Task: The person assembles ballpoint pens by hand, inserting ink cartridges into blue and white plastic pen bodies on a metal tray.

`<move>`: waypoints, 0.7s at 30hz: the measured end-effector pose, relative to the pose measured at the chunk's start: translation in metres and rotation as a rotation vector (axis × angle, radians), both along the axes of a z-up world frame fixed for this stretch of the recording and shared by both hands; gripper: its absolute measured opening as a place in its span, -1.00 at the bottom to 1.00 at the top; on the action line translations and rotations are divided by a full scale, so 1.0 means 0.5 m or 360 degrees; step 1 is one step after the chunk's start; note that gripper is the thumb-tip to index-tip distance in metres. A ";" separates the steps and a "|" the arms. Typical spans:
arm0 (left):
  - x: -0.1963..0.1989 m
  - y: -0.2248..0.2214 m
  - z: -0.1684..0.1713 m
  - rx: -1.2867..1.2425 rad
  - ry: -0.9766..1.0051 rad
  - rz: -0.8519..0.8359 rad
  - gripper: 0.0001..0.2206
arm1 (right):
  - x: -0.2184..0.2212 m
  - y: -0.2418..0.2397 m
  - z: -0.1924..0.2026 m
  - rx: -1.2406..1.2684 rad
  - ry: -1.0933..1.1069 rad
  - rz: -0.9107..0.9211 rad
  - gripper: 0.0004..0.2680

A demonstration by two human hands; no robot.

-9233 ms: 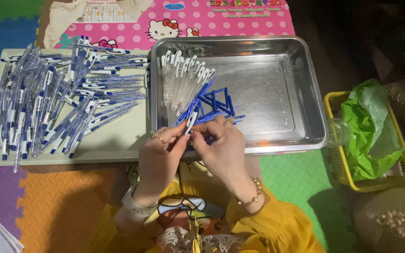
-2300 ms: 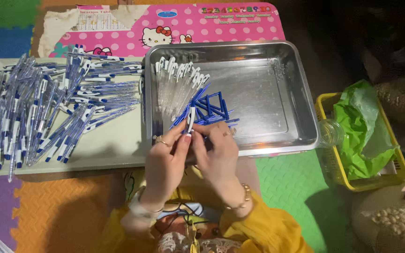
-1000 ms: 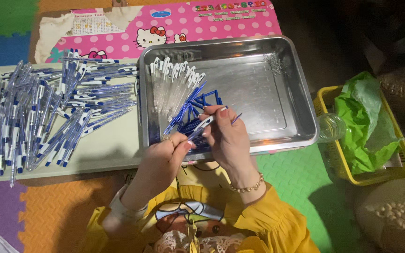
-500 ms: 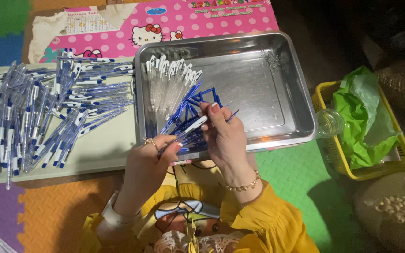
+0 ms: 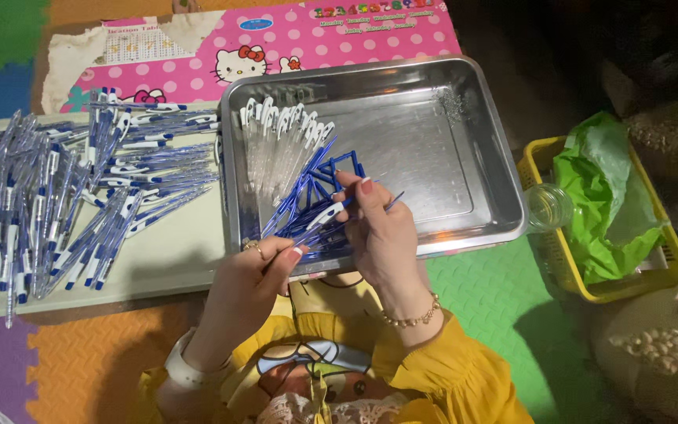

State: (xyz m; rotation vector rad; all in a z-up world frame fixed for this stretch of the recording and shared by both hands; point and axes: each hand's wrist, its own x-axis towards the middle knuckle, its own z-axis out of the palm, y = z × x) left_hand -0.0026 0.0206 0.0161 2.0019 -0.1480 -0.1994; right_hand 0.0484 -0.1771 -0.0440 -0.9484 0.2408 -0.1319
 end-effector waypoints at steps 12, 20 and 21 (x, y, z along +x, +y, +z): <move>0.000 -0.008 0.034 0.0024 0.0281 -0.0088 -0.61 | -0.037 -0.016 0.090 -0.0136 -0.0095 0.0417 -0.68; 0.000 0.009 0.033 -0.0167 0.0383 -0.0225 -0.53 | -0.006 -0.054 0.084 -0.0035 -0.0139 0.0352 -0.64; -0.003 0.011 0.043 -0.0108 0.0461 -0.0199 -0.54 | 0.000 -0.059 0.079 0.0040 -0.0088 0.0248 -0.64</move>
